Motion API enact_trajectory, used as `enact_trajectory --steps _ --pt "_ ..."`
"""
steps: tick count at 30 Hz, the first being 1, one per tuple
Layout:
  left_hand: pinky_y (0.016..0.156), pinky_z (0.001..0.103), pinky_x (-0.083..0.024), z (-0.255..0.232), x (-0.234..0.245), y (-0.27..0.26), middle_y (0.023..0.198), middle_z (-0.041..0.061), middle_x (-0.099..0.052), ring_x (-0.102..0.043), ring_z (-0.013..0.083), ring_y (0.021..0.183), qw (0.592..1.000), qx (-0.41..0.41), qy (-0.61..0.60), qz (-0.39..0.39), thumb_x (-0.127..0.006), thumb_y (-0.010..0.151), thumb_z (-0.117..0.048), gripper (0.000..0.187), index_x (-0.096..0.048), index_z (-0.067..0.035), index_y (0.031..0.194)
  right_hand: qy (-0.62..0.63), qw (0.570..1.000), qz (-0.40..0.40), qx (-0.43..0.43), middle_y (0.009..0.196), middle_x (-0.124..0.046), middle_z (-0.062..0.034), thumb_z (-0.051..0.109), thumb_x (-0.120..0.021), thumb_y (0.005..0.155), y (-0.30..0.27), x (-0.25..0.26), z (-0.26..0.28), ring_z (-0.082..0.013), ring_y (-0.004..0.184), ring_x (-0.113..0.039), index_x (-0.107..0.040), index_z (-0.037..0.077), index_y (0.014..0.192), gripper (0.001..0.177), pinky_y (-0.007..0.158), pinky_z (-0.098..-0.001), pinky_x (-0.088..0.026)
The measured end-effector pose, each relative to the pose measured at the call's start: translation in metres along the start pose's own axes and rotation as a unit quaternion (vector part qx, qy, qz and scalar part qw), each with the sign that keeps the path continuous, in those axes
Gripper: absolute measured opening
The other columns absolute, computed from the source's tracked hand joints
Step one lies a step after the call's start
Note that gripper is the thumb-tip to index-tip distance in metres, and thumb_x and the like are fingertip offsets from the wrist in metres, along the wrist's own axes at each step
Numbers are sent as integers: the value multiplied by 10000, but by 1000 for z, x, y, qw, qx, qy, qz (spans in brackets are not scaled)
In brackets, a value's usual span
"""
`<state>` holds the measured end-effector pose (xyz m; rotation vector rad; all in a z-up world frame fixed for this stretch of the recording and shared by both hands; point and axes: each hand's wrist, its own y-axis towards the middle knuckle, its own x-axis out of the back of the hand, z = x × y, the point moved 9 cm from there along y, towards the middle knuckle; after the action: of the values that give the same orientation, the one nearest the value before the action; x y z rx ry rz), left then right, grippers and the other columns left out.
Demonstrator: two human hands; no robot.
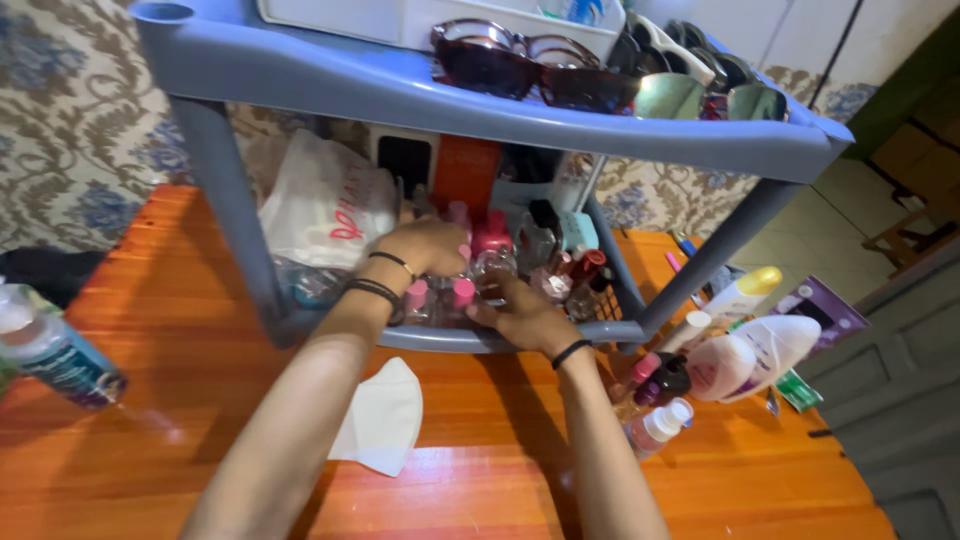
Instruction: The person organizes cosmetic bottles and containers on a wooden table and a blue rolling cart. They pick up various bottles, place them into a basket on the cart, and adjust their positions. The person also handles a small white jar and places it on the table.
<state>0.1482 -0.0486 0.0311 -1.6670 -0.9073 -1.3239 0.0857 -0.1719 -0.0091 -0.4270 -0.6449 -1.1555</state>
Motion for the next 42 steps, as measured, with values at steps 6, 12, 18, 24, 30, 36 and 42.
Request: enact_trajectory --steps 6,12,18,24,30,36,42 --pt "1174 637 -166 -5 0 -3 1360 215 -633 -461 436 1391 999 1 -19 -34 -541 852 -355 462 -727 -168 1230 -137 984 -110 -29 1162 -685 -263 268 -751 871 -36 28 50 -417 1123 -647 -530 50 1360 579 913 -472 -514" --pt "1019 583 -273 -28 42 -47 1290 164 -662 -544 383 1207 964 -56 -28 -259 -525 829 -256 575 -592 -84 1374 -126 965 -206 99 976 -708 -263 125 -709 911 -121 46 129 -463 997 -671 -559 9 1152 307 814 -515 -525" --pt "933 519 -320 -93 69 -136 1134 80 -698 -544 306 1144 902 -174 -67 -389 -639 815 -195 432 -660 -70 1228 -75 985 -114 101 905 -740 -140 134 -714 904 -228 63 119 -300 808 -734 -649 24 1050 195 713 -370 -578" --pt "923 481 -325 -114 67 -157 1125 79 -700 -555 268 1107 902 -192 -66 -381 -588 788 -100 424 -710 -81 1194 -68 978 -145 -130 766 -786 -29 177 -746 863 -292 116 6 -116 664 -714 -703 38 1004 203 619 -296 -572" --pt "916 499 -418 -66 64 -64 1092 87 -752 -629 339 1089 939 -134 -64 -311 -596 845 -146 328 -753 -173 1132 -30 974 -172 -145 722 -762 -49 173 -764 837 -305 115 -10 -103 619 -652 -701 43 994 213 588 -282 -562" --pt "1043 560 -374 -22 33 16 903 105 -870 -698 297 1092 988 -11 -48 -147 -527 927 -229 351 -722 -258 1218 -20 988 -136 -65 699 -767 -28 152 -761 830 -286 89 29 -86 650 -738 -721 89 1070 251 624 -268 -597" --pt "865 423 -553 -41 16 40 1072 111 -757 -720 328 978 988 -96 -88 -80 -610 854 -379 344 -767 -205 1106 -49 993 -95 -49 731 -785 -40 170 -777 840 -256 64 43 -130 674 -782 -703 99 1069 251 627 -295 -602"
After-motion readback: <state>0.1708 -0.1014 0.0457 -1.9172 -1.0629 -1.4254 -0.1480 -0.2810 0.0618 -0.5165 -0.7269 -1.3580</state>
